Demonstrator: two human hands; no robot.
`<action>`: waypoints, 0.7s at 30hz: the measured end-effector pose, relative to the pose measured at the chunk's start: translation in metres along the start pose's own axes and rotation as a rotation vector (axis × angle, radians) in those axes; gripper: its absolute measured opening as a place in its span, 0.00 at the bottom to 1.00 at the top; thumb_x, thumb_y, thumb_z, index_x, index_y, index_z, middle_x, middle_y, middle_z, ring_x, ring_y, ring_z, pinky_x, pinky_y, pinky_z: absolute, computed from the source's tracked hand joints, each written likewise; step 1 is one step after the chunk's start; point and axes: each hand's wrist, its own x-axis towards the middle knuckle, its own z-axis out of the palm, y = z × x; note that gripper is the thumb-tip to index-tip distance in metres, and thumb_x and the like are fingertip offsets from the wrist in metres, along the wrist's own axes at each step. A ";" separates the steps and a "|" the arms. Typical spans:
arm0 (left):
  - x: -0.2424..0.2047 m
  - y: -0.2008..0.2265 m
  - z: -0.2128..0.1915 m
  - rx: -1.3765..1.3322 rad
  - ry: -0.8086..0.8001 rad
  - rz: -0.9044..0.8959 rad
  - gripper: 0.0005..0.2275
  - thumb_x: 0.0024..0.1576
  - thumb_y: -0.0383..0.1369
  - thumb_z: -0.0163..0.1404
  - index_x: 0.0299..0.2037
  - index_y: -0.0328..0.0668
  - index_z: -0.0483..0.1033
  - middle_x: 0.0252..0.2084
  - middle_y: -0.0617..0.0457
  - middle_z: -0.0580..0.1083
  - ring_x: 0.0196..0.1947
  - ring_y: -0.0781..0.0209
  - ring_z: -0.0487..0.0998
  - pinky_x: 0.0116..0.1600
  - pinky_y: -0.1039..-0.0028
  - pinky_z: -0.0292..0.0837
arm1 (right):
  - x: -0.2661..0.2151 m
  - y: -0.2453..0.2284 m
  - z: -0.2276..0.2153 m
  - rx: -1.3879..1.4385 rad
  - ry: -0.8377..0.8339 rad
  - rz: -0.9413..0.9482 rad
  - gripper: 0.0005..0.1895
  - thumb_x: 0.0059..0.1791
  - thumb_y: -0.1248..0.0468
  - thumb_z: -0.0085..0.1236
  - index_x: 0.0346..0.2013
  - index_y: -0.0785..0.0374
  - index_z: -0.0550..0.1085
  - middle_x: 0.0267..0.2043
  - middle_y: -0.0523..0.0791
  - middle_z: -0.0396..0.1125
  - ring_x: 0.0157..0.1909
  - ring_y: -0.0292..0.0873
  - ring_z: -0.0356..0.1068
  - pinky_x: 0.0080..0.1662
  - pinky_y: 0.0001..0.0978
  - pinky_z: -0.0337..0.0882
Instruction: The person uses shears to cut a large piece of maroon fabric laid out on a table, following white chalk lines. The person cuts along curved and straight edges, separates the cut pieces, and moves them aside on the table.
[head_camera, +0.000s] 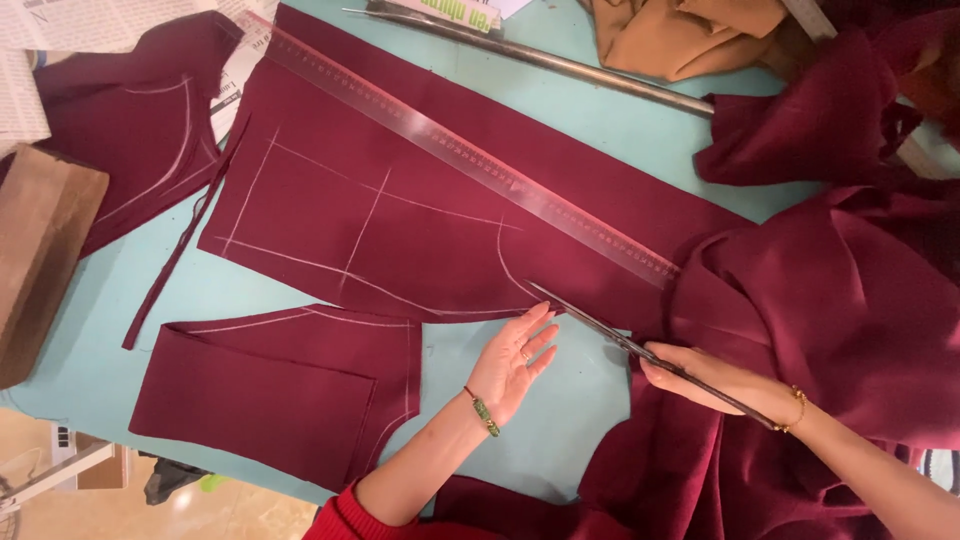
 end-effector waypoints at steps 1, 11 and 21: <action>0.014 -0.008 -0.011 -0.002 0.000 0.000 0.21 0.50 0.41 0.57 0.53 0.47 0.77 0.61 0.56 0.73 0.63 0.61 0.74 0.67 0.69 0.69 | 0.012 0.021 0.004 -0.002 -0.001 0.000 0.15 0.58 0.51 0.47 0.30 0.54 0.67 0.30 0.33 0.55 0.32 0.32 0.54 0.39 0.29 0.62; 0.041 -0.023 -0.036 -0.067 -0.155 0.045 0.21 0.60 0.40 0.53 0.64 0.50 0.74 0.66 0.58 0.73 0.64 0.63 0.71 0.67 0.68 0.65 | 0.018 0.027 0.026 0.348 0.075 0.030 0.24 0.58 0.47 0.45 0.23 0.59 0.66 0.16 0.39 0.53 0.15 0.35 0.56 0.19 0.24 0.61; 0.055 -0.030 -0.054 -0.181 -0.147 0.000 0.20 0.58 0.41 0.57 0.61 0.49 0.78 0.59 0.57 0.77 0.56 0.67 0.76 0.62 0.73 0.72 | 0.001 -0.038 0.033 0.412 0.095 0.057 0.24 0.57 0.44 0.44 0.27 0.57 0.62 0.21 0.39 0.51 0.19 0.34 0.52 0.21 0.25 0.61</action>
